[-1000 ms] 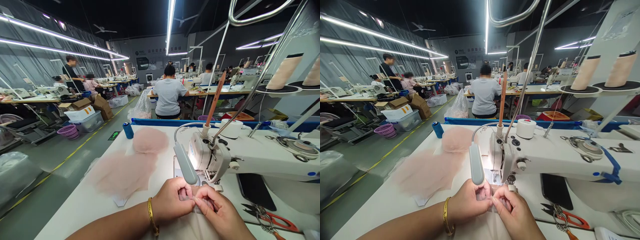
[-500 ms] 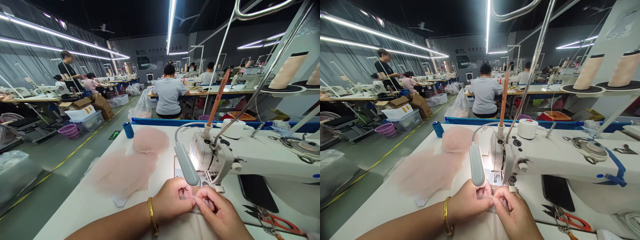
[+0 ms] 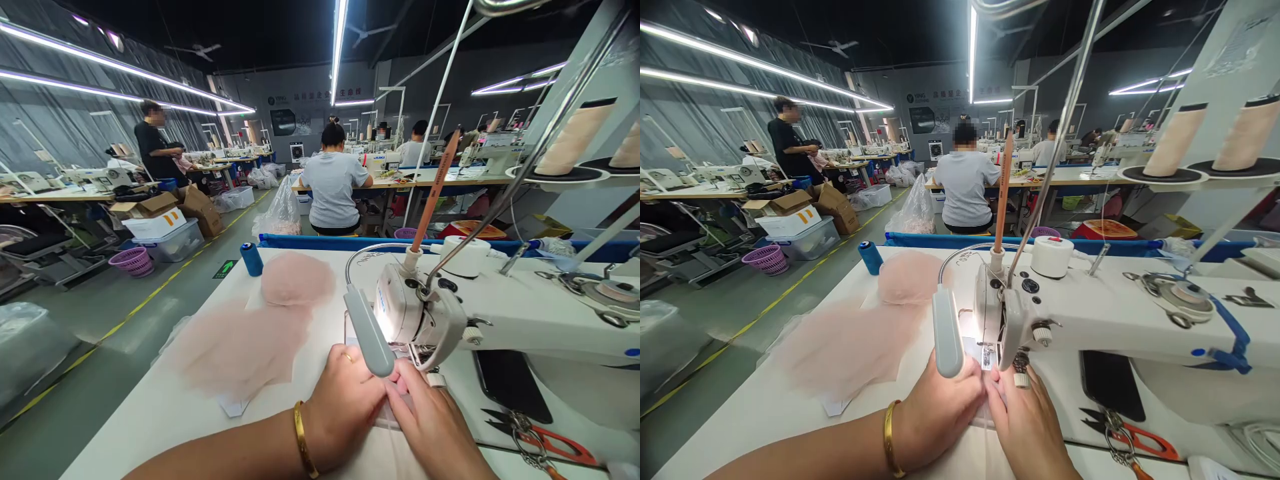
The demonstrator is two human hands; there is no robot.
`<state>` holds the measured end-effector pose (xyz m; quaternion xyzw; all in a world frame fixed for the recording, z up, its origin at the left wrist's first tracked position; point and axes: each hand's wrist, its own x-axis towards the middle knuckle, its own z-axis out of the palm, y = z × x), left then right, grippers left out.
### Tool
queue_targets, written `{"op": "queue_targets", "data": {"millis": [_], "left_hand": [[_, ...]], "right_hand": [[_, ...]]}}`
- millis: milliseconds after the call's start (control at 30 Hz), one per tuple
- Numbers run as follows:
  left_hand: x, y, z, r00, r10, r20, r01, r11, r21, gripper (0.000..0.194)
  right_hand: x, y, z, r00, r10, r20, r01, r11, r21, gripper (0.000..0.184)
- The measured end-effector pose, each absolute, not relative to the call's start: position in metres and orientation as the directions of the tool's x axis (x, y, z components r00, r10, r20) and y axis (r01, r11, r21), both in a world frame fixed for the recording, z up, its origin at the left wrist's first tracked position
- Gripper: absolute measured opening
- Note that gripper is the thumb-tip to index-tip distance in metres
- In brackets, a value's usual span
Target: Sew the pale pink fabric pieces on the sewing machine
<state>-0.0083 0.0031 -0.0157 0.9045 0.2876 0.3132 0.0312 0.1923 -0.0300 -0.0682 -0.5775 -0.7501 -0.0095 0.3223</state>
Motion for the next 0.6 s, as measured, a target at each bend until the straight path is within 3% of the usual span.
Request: {"op": "queue_targets", "data": {"millis": [100, 267, 433, 600], "left_hand": [[-0.011, 0.001, -0.02, 0.706, 0.461, 0.538, 0.474, -0.872, 0.125, 0.018], [-0.014, -0.001, -0.017, 0.709, 0.496, 0.502, 0.514, -0.85, 0.115, 0.02], [-0.016, 0.003, -0.014, 0.695, 0.514, 0.502, 0.543, -0.834, 0.101, 0.018], [-0.017, 0.005, -0.016, 0.676, 0.535, 0.507, 0.559, -0.82, 0.119, 0.004]], "right_hand": [[0.197, -0.03, -0.074, -0.202, 0.863, 0.463, 0.863, 0.38, -0.332, 0.017], [0.203, -0.03, -0.071, -0.324, 0.843, 0.429, 0.833, 0.469, -0.292, 0.028], [0.209, -0.03, -0.072, -0.319, 0.839, 0.44, 0.864, 0.448, -0.228, 0.034], [0.216, -0.026, -0.082, -0.31, 0.842, 0.442, 0.905, 0.404, -0.136, 0.038]]}}
